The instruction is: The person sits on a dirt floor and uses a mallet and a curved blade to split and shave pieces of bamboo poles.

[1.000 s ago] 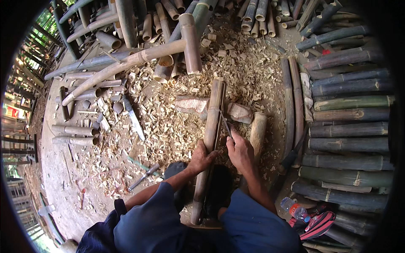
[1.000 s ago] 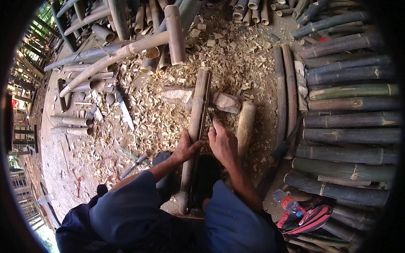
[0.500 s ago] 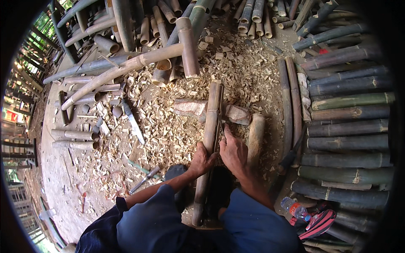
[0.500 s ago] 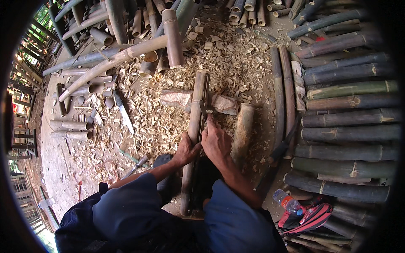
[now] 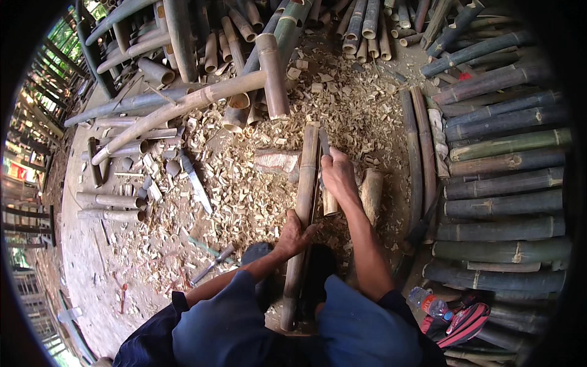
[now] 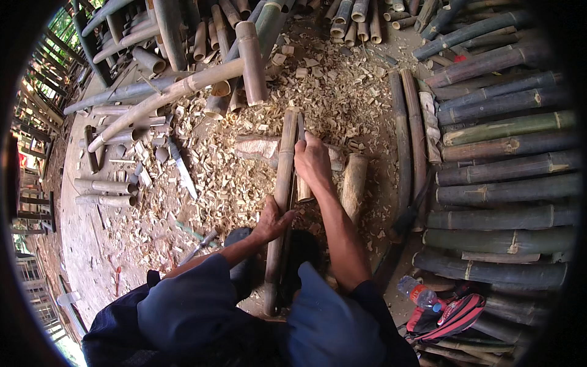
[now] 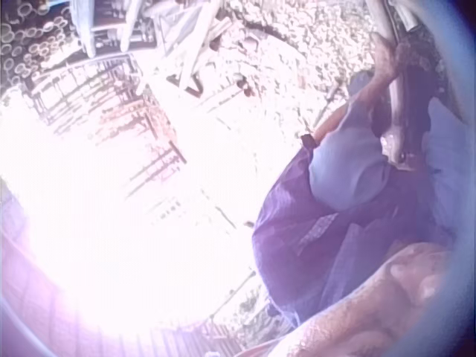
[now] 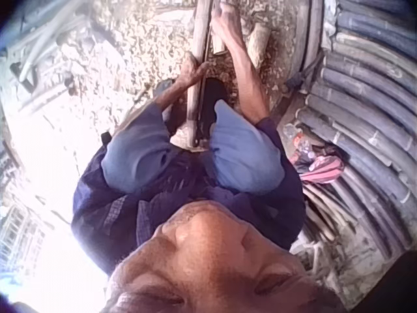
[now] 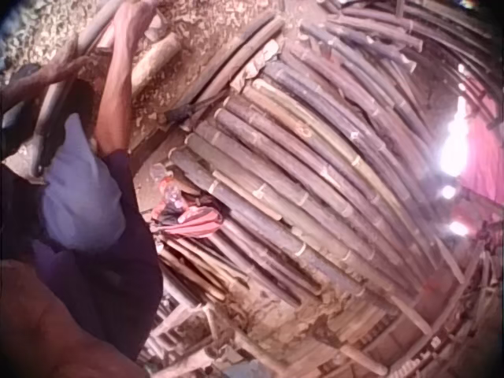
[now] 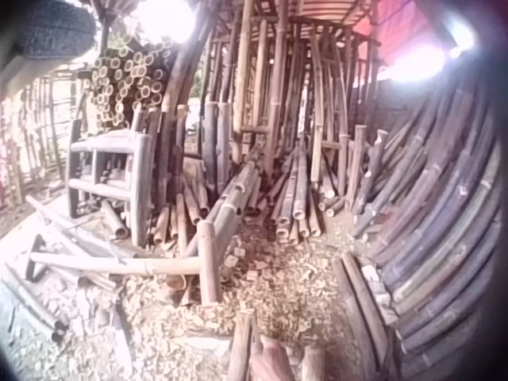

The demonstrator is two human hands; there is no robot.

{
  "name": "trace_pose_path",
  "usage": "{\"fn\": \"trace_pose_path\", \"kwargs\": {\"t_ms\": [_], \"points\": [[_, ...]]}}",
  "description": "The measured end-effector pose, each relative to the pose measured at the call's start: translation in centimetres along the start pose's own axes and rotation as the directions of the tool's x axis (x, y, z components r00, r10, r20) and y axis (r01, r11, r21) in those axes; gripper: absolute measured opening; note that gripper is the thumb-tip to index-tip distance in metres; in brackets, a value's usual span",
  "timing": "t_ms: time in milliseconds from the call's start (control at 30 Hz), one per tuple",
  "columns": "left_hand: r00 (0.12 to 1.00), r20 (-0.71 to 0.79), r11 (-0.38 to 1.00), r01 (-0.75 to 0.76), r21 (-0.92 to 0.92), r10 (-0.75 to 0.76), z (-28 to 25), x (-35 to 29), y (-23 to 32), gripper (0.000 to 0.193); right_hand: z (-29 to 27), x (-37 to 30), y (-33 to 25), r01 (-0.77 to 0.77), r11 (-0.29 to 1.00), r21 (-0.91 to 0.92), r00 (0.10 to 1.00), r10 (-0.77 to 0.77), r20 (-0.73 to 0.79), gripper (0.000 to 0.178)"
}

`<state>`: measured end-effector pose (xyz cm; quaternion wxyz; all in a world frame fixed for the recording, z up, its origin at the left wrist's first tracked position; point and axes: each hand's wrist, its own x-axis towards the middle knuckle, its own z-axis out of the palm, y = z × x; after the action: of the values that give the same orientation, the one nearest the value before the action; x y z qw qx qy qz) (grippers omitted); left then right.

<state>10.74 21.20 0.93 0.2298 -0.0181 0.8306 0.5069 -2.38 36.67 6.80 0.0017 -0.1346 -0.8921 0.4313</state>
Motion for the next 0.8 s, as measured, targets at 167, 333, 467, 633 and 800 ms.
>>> {"fn": "trace_pose_path", "kwargs": {"t_ms": [167, 333, 467, 633, 800], "points": [[0.991, 0.082, 0.849, -0.044, -0.527, 0.103, -0.8, -0.1, -0.5, 0.052, -3.5, -7.0, -1.3, -0.329, 0.637, 0.697, 0.936, 0.119, 0.333, 0.037], [0.994, 0.101, 0.954, -0.02, -0.298, 0.052, -0.8, 0.3, -1.8, 0.048, -2.4, -10.5, 1.7, -0.423, 0.505, 0.752, 0.898, 0.126, 0.421, 0.041], [0.994, 0.107, 0.97, 0.006, -0.245, 0.021, -0.5, 0.4, -2.9, 0.05, -3.1, -10.5, 1.5, -0.499, 0.418, 0.759, 0.863, 0.161, 0.479, 0.045], [0.987, 0.147, 0.945, -0.021, -0.327, 0.072, -0.4, 0.9, -3.5, 0.062, -2.4, -7.5, 3.8, -0.491, 0.388, 0.78, 0.871, 0.216, 0.441, 0.044], [0.994, 0.089, 0.955, -0.027, -0.295, 0.056, -1.4, -0.1, -2.4, 0.069, -4.5, -5.7, 1.8, -0.394, 0.494, 0.775, 0.918, 0.172, 0.357, 0.038]]}}
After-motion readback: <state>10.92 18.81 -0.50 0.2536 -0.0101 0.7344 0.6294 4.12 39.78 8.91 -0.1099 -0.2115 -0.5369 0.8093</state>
